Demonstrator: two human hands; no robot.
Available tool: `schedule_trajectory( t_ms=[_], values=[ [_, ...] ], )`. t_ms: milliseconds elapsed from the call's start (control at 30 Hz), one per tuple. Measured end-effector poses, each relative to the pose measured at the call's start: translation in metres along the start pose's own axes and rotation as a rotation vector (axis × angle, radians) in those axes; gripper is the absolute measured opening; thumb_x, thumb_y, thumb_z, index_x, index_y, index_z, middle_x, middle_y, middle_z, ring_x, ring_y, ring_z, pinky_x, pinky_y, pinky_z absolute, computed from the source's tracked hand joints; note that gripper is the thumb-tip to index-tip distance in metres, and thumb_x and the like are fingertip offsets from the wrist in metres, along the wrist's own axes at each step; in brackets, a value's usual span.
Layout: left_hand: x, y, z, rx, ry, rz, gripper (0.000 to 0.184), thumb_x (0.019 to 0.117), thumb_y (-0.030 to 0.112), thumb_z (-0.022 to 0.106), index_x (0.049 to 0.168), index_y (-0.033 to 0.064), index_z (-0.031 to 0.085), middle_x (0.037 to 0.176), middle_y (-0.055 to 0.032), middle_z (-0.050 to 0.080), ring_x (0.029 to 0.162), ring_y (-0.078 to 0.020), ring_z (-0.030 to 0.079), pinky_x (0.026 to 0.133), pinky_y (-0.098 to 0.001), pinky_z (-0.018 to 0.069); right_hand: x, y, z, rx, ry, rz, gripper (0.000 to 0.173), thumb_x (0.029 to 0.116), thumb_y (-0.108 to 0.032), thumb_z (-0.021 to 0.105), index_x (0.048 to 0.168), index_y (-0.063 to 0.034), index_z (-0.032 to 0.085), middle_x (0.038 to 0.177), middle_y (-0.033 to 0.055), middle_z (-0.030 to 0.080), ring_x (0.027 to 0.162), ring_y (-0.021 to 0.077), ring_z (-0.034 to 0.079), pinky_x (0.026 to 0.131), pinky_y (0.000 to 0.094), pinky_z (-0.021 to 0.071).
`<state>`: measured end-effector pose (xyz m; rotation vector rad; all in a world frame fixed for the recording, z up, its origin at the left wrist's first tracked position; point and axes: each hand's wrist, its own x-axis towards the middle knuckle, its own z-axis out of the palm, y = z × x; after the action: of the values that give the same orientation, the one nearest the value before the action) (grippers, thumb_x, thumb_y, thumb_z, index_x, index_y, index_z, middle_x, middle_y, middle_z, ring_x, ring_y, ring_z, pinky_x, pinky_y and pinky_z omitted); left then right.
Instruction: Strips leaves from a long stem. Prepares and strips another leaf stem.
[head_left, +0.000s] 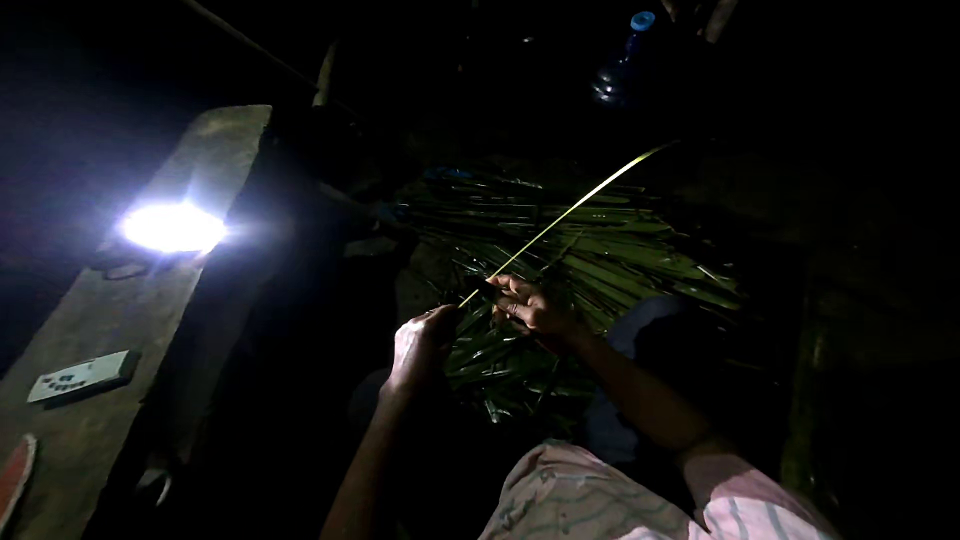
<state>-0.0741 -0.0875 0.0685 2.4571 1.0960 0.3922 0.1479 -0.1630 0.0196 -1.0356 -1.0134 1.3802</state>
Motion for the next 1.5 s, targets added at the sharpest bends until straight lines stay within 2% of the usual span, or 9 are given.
schedule_trajectory(
  t_ms=[100, 533, 700, 1067, 1167, 1233, 1333, 1433, 1500],
  values=[
    [-0.003, 0.003, 0.005, 0.079, 0.052, 0.047, 0.027, 0.1030, 0.021, 0.057, 0.117, 0.0070, 0.076, 0.102, -0.0158, 0.077, 0.089, -0.0356, 0.075, 0.080, -0.0589, 0.0569, -0.001, -0.001, -0.002, 0.126, 0.073, -0.050, 0.033, 0.1057, -0.008, 0.047, 0.138, -0.0055, 0.053, 0.083, 0.0029, 0.066, 0.052, 0.0003, 0.044, 0.047, 0.0161, 0.0343],
    [-0.034, -0.033, -0.013, 0.337, 0.283, 0.193, 0.021, 0.0979, 0.018, 0.061, 0.109, 0.0103, 0.077, 0.090, -0.0123, 0.076, 0.076, -0.0312, 0.074, 0.066, -0.0498, 0.0583, 0.001, -0.021, -0.034, 0.301, 0.330, -0.089, 0.031, 0.1080, -0.008, 0.041, 0.135, -0.0114, 0.055, 0.079, 0.0052, 0.064, 0.042, 0.0021, 0.040, 0.039, 0.0159, 0.0361],
    [-0.051, -0.060, -0.019, 0.391, 0.373, 0.186, 0.023, 0.0988, 0.016, 0.059, 0.110, 0.0069, 0.077, 0.088, -0.0154, 0.075, 0.077, -0.0335, 0.073, 0.066, -0.0506, 0.0582, 0.001, -0.026, -0.052, 0.312, 0.428, -0.097, 0.032, 0.1094, -0.010, 0.035, 0.136, -0.0126, 0.051, 0.080, 0.0040, 0.063, 0.041, 0.0024, 0.040, 0.037, 0.0156, 0.0365],
    [-0.114, -0.140, -0.048, 0.456, 0.506, -0.048, 0.025, 0.1014, 0.019, 0.060, 0.114, 0.0053, 0.076, 0.097, -0.0216, 0.074, 0.087, -0.0416, 0.072, 0.074, -0.0577, 0.0568, -0.015, -0.033, -0.098, 0.308, 0.535, -0.270, 0.028, 0.1070, -0.009, 0.042, 0.132, -0.0173, 0.053, 0.081, 0.0004, 0.061, 0.040, 0.0011, 0.037, 0.036, 0.0145, 0.0345],
    [-0.141, -0.173, -0.054, 0.379, 0.548, -0.154, 0.034, 0.1028, 0.022, 0.053, 0.123, 0.0016, 0.071, 0.109, -0.0257, 0.071, 0.101, -0.0457, 0.069, 0.089, -0.0600, 0.0537, -0.016, -0.036, -0.112, 0.373, 0.573, -0.338, 0.024, 0.1060, -0.007, 0.042, 0.124, -0.0182, 0.054, 0.081, -0.0002, 0.063, 0.039, 0.0010, 0.038, 0.035, 0.0142, 0.0355],
    [-0.154, -0.191, -0.053, 0.347, 0.621, -0.178, 0.037, 0.1032, 0.023, 0.050, 0.124, -0.0011, 0.069, 0.114, -0.0260, 0.070, 0.107, -0.0445, 0.067, 0.098, -0.0571, 0.0503, -0.016, -0.037, -0.127, 0.420, 0.604, -0.377, 0.028, 0.1055, -0.005, 0.039, 0.128, -0.0187, 0.050, 0.083, -0.0011, 0.062, 0.040, 0.0011, 0.039, 0.036, 0.0140, 0.0367],
    [-0.155, -0.196, -0.050, 0.331, 0.784, -0.172, 0.032, 0.1031, 0.017, 0.054, 0.116, -0.0066, 0.071, 0.114, -0.0288, 0.068, 0.110, -0.0419, 0.065, 0.103, -0.0501, 0.0476, -0.020, -0.039, -0.146, 0.451, 0.656, -0.443, 0.024, 0.1061, -0.004, 0.037, 0.121, -0.0185, 0.049, 0.083, -0.0023, 0.064, 0.041, 0.0006, 0.042, 0.036, 0.0138, 0.0378],
    [-0.133, -0.176, -0.050, 0.327, 0.958, -0.146, 0.030, 0.1034, 0.015, 0.057, 0.114, -0.0079, 0.072, 0.112, -0.0323, 0.064, 0.107, -0.0378, 0.062, 0.100, -0.0388, 0.0474, -0.022, -0.038, -0.144, 0.456, 0.669, -0.451, 0.024, 0.1074, -0.006, 0.038, 0.124, -0.0191, 0.049, 0.084, -0.0020, 0.062, 0.041, 0.0008, 0.041, 0.037, 0.0137, 0.0375],
    [-0.103, -0.145, -0.046, 0.211, 1.081, -0.134, 0.029, 0.1028, 0.014, 0.058, 0.114, -0.0102, 0.071, 0.108, -0.0305, 0.064, 0.102, -0.0285, 0.063, 0.095, -0.0300, 0.0494, -0.019, -0.031, -0.126, 0.413, 0.607, -0.378, 0.027, 0.1068, -0.010, 0.038, 0.128, -0.0216, 0.050, 0.082, -0.0036, 0.060, 0.041, 0.0004, 0.039, 0.037, 0.0140, 0.0366]
  ],
)
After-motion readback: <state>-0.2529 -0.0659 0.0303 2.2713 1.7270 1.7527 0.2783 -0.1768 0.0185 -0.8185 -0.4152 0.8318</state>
